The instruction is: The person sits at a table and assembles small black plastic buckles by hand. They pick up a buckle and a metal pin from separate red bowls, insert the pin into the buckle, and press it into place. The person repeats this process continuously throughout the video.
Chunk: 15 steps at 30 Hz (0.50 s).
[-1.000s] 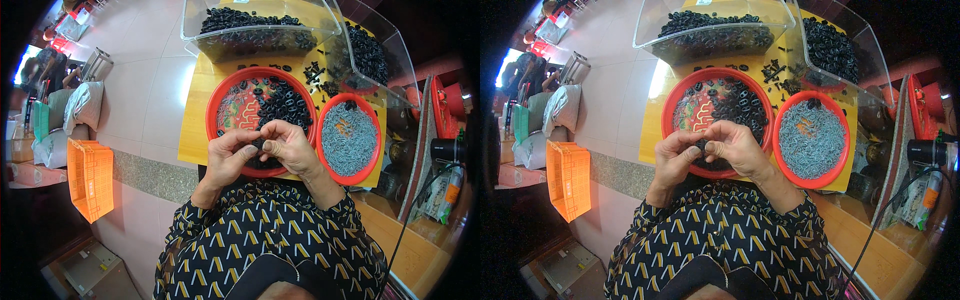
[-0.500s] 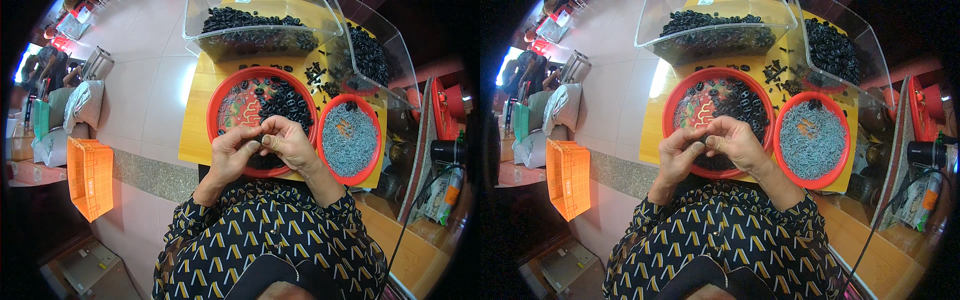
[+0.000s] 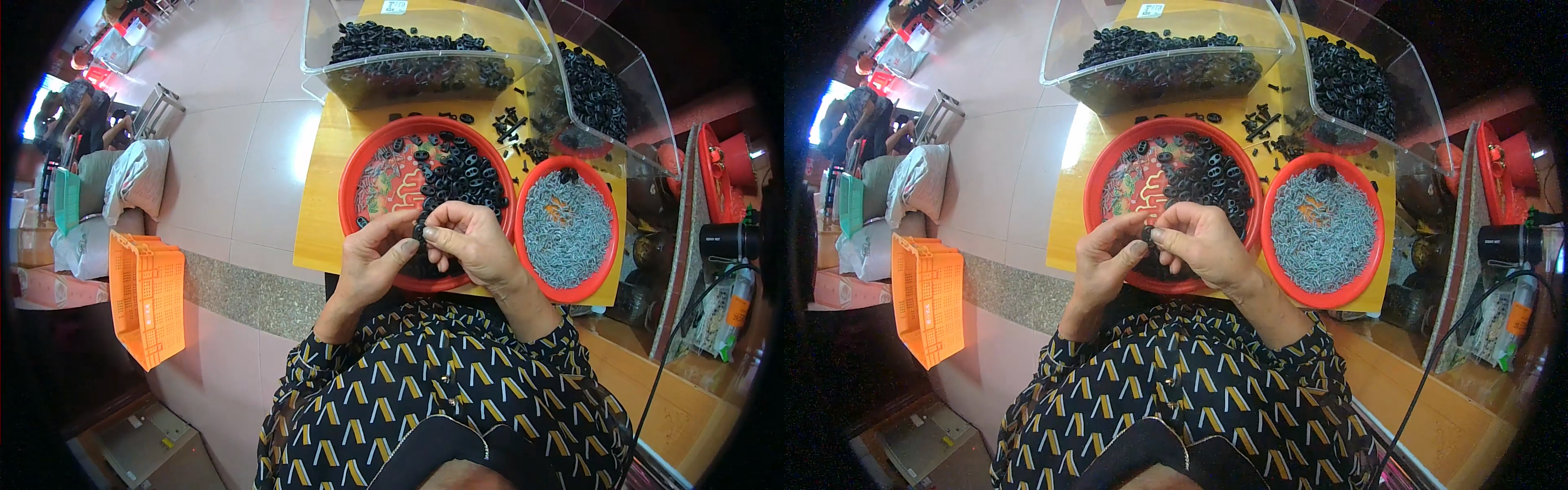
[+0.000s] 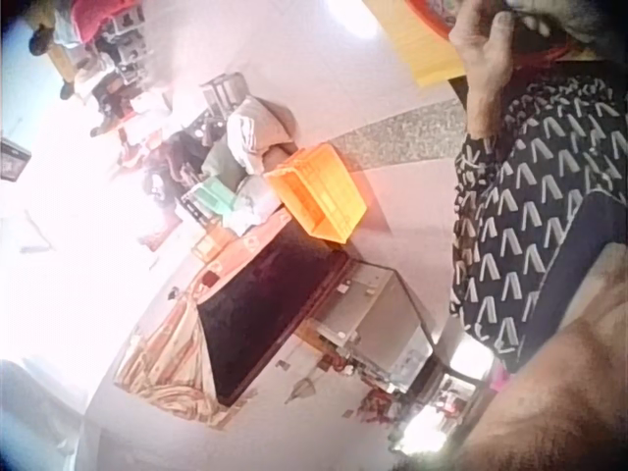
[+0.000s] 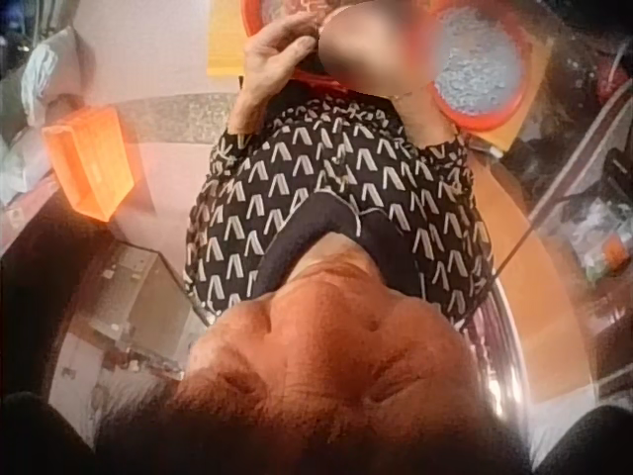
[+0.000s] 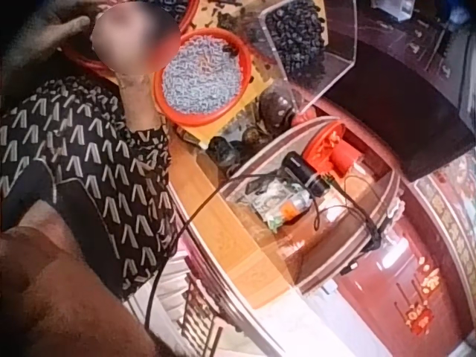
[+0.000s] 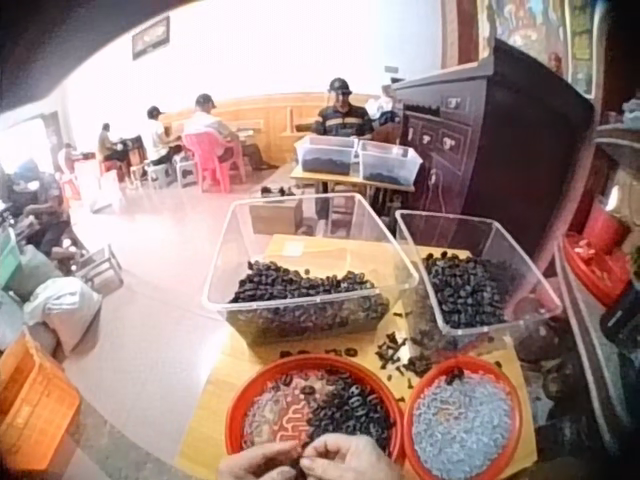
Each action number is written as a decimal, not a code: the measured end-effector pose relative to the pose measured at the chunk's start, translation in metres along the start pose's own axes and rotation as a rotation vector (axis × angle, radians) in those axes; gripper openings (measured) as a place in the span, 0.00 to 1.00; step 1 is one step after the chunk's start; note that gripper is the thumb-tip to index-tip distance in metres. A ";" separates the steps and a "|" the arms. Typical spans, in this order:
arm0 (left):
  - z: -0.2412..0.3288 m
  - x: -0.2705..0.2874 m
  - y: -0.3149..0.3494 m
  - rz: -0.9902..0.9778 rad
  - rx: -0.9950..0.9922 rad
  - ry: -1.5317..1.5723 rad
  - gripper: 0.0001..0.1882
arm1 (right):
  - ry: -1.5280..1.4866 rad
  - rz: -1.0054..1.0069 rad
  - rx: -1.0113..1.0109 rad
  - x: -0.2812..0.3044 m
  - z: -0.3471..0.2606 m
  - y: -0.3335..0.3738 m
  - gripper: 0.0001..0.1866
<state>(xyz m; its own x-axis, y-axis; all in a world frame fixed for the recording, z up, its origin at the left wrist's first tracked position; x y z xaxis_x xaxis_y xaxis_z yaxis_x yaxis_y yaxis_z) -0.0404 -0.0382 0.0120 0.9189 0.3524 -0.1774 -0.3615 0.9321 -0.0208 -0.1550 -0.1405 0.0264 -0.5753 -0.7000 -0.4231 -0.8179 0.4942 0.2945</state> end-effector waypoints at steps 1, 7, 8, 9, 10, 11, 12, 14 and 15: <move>0.000 0.004 0.001 0.026 -0.011 -0.044 0.17 | 0.033 0.020 0.008 0.001 -0.008 0.001 0.06; 0.002 0.034 0.003 0.250 -0.082 -0.313 0.12 | -0.319 0.200 0.567 0.042 -0.097 0.001 0.08; 0.001 0.036 0.002 0.257 -0.110 -0.348 0.12 | -0.277 0.206 0.560 0.039 -0.097 0.001 0.09; 0.000 0.039 0.001 0.272 -0.137 -0.387 0.11 | -0.239 0.204 0.549 0.036 -0.097 -0.001 0.09; -0.001 0.040 0.001 0.281 -0.161 -0.425 0.10 | -0.149 0.204 0.476 0.030 -0.083 -0.002 0.10; 0.001 0.039 -0.002 0.251 -0.162 -0.526 0.10 | 0.004 0.245 0.395 0.028 -0.068 -0.005 0.09; 0.006 0.037 -0.006 0.215 -0.157 -0.626 0.10 | 0.072 0.285 0.348 0.026 -0.057 -0.007 0.09; 0.008 0.035 -0.012 0.168 -0.223 -0.810 0.10 | 0.179 0.278 0.308 0.019 -0.040 -0.011 0.09; 0.007 0.032 -0.019 0.149 -0.294 -0.893 0.10 | 0.235 0.283 0.277 0.017 -0.037 -0.012 0.09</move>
<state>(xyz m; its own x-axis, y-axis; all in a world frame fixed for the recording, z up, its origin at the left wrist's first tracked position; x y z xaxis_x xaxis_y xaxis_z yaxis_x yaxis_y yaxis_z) -0.0030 -0.0439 0.0131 0.5973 0.5124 0.6170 -0.3981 0.8573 -0.3265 -0.1548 -0.1776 0.0474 -0.7872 -0.5997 -0.1439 -0.6153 0.7796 0.1167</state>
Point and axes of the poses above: each hand's wrist, its own y-axis away from the middle knuckle, its own x-axis out of the back of the hand, z = x × y, the point moved 2 cm from there along -y, towards the middle knuckle, and after that the axes turned 5 degrees about -y, right-handed, at the moved point
